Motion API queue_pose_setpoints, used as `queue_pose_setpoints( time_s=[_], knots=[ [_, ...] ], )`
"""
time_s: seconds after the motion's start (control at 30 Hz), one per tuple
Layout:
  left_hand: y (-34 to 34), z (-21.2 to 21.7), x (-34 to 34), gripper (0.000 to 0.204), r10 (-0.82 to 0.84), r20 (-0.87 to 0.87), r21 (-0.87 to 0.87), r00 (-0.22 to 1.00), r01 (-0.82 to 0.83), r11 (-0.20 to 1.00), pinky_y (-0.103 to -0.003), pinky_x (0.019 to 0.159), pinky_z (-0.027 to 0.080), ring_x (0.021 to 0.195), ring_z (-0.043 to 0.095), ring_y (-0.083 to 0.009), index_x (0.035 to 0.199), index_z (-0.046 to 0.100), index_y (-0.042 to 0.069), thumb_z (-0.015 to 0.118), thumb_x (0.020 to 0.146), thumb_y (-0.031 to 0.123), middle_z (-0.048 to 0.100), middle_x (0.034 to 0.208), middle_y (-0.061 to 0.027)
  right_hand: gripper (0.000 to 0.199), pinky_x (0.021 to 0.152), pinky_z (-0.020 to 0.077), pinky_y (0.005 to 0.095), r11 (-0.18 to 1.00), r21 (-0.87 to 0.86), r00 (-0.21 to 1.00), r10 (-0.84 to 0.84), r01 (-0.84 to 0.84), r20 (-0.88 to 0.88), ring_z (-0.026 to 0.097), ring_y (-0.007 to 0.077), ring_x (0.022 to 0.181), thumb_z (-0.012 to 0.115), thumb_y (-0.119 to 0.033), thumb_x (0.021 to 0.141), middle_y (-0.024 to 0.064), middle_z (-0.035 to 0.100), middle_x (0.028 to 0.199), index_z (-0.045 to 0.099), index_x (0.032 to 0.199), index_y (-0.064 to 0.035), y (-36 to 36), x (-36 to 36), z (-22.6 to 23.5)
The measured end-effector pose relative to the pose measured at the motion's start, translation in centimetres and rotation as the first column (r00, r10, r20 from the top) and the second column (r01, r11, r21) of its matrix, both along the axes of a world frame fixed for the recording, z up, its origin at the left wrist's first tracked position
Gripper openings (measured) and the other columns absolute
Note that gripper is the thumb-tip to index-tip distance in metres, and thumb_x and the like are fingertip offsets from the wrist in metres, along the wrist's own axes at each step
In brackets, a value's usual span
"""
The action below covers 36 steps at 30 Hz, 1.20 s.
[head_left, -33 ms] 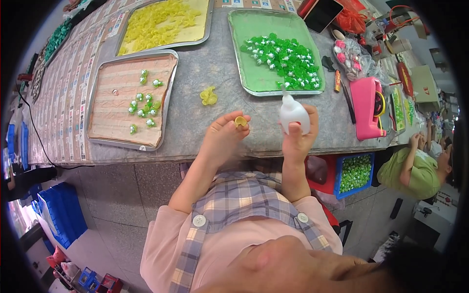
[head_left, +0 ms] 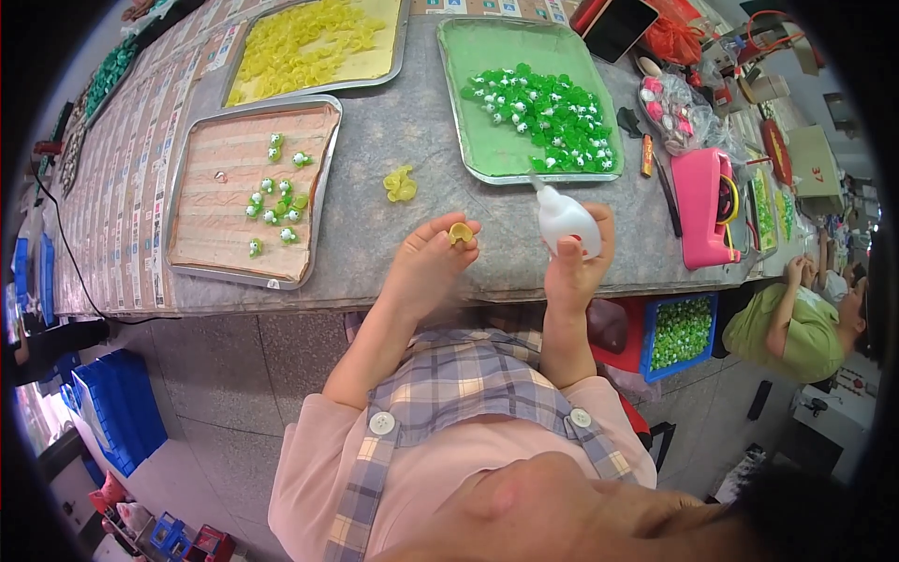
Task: The person assembles small plastic toy figurines by hand, joining plastic toy parts with glue from a glue bottle.
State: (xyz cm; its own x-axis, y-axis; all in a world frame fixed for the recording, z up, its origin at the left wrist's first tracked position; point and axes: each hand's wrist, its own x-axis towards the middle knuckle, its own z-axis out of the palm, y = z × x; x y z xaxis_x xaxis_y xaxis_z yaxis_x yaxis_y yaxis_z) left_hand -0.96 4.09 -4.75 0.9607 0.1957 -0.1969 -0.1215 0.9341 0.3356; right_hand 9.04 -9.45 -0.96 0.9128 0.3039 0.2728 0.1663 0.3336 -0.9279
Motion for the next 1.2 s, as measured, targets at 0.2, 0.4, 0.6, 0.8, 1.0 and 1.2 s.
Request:
queue_pose_setpoints(
  time_s=[0.2,0.4,0.6,0.8,1.0,1.2],
  knots=[
    [-0.1,-0.1,0.2,0.029,-0.018,0.049,-0.080,0.999,0.022,0.997,-0.029,0.080,0.045,0.087,0.055,-0.0184,0.105,0.050,0.004,0.056,0.079,0.013,0.054,0.102,-0.0129,0.043,0.054,0.0336,0.0187,0.986,0.057,0.976,-0.161,0.154,0.144,0.043,0.0063,0.063,0.075,-0.031,0.062,-0.0001,0.048,0.074,0.048,0.083,-0.0040,-0.3,-0.4,0.8],
    [-0.2,0.2,0.2,0.030,0.009,0.040,-0.110,0.999,-0.005,0.994,-0.027,0.076,0.051,0.085,0.058,-0.0185,0.106,0.049,0.003,0.058,0.078,0.013,0.053,0.102,-0.0124,0.039,0.050,0.0359,0.0234,0.985,-0.050,0.886,-0.124,0.163,0.446,0.046,0.0137,0.056,0.073,-0.031,0.064,0.0056,0.051,0.068,0.049,0.080,-0.0041,-0.4,-0.9,0.4],
    [-0.2,0.1,0.1,0.029,0.006,0.056,-0.082,0.998,-0.001,0.997,-0.027,0.075,0.051,0.085,0.058,-0.0168,0.105,0.050,0.003,0.057,0.078,0.013,0.055,0.100,-0.0114,0.038,0.045,0.0366,0.0249,0.971,-0.170,0.862,-0.064,0.171,0.503,0.047,0.0154,0.051,0.072,-0.030,0.064,0.0068,0.053,0.063,0.049,0.080,-0.0034,-0.4,-1.4,0.6],
    [-0.1,-0.2,-0.1,0.032,-0.018,0.026,-0.040,0.999,0.019,0.999,-0.029,0.081,0.045,0.087,0.055,-0.0178,0.107,0.050,0.004,0.058,0.078,0.015,0.055,0.100,-0.0107,0.037,0.044,0.0358,0.0249,0.966,-0.203,0.855,-0.030,0.158,0.518,0.047,0.0158,0.050,0.072,-0.029,0.065,0.0072,0.054,0.062,0.049,0.079,-0.0036,-0.5,-1.4,0.6],
    [-0.1,-0.3,-0.2,0.030,-0.021,0.030,-0.033,0.999,0.022,0.999,-0.029,0.081,0.045,0.087,0.055,-0.0177,0.105,0.050,0.005,0.058,0.078,0.016,0.055,0.099,-0.0095,0.035,0.044,0.0356,0.0251,0.964,-0.209,0.862,-0.037,0.164,0.506,0.047,0.0164,0.050,0.072,-0.027,0.065,0.0073,0.053,0.063,0.049,0.079,-0.0036,-0.3,-1.4,0.5],
    [-0.4,0.2,0.1,0.028,0.008,0.049,-0.073,0.999,-0.004,0.997,-0.027,0.075,0.051,0.085,0.058,-0.0178,0.101,0.049,0.001,0.058,0.077,0.013,0.055,0.096,-0.0103,0.033,0.046,0.0365,0.0255,0.964,-0.211,0.873,-0.040,0.162,0.487,0.047,0.0167,0.051,0.072,-0.023,0.065,0.0075,0.053,0.064,0.049,0.079,-0.0034,-0.3,-1.4,0.6]
  ],
)
